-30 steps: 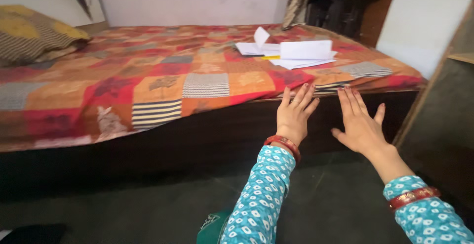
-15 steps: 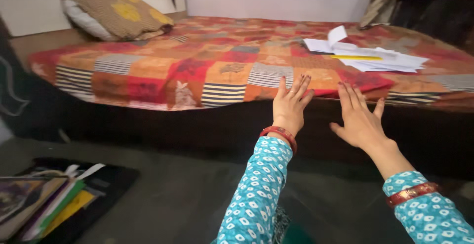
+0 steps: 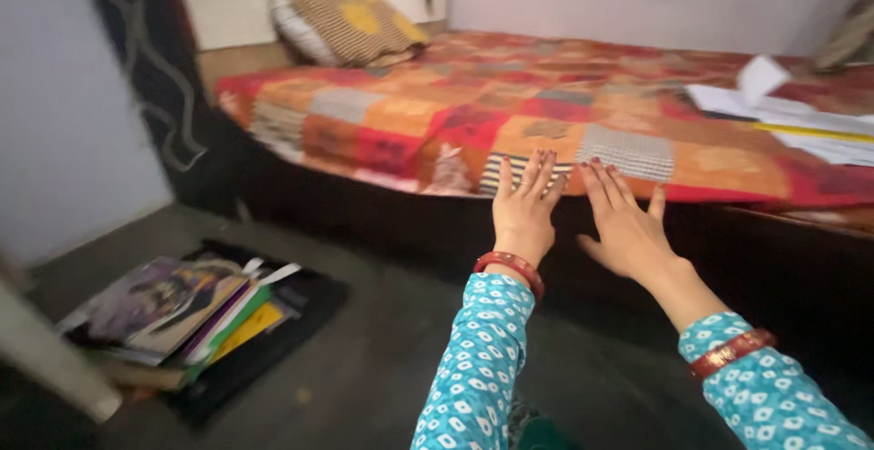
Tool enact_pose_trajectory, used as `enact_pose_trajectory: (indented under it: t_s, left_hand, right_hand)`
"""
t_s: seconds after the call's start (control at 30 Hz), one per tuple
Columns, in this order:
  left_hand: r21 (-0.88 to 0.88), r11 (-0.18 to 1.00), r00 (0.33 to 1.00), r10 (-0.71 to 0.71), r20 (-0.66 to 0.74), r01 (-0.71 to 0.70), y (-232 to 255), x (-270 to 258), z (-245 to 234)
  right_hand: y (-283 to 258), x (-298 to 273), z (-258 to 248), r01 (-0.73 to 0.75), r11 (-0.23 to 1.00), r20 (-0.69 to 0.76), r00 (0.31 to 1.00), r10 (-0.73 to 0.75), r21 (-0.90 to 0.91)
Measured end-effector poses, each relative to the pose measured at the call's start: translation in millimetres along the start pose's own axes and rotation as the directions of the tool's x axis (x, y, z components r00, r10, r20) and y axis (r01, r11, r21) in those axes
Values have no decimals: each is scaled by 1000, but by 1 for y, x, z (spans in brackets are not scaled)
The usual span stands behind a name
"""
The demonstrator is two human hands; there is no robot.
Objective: The person assembles a wooden cabinet by inserting a shelf and drawers into the frame, then wipes the surfaces with a red cloth. The person handles the shelf, drawers, and cloth directly with their hands.
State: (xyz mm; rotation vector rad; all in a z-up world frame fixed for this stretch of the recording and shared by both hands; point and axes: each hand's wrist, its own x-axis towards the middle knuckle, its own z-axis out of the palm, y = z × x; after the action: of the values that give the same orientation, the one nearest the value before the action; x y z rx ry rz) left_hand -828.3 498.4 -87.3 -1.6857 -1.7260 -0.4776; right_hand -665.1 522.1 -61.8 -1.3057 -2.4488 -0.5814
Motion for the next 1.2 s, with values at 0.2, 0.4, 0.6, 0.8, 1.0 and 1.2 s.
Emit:
enact_pose_trajectory:
  t_s: [0.2, 0.4, 0.6, 0.8, 1.0, 1.2]
  left_hand:
    - [109, 977, 958, -204, 202, 185, -82, -63, 11]
    - [211, 903, 846, -426, 321, 375, -146, -147, 12]
    - [394, 774, 676, -628, 385, 496, -194, -227, 1]
    - [445, 647, 488, -761, 427, 619, -213, -291, -16]
    - [483, 563, 440, -826, 351, 671, -227, -350, -27]
    - [596, 461, 355, -887, 295, 658, -233, -428, -34]
  right_hand:
    - [-80, 31, 18, 195, 979, -9, 981, -194, 59]
    - [-165, 47, 26, 387, 911, -63, 922, -382, 142]
    - [-247, 43, 11, 568, 797, -126, 823, -554, 206]
    - [-317, 26, 1, 689, 686, -44, 712, -701, 234]
    - [-384, 2, 1, 775, 570, -84, 609, -789, 273]
    - [-434, -28, 19, 832, 480, -12, 502, -865, 277]
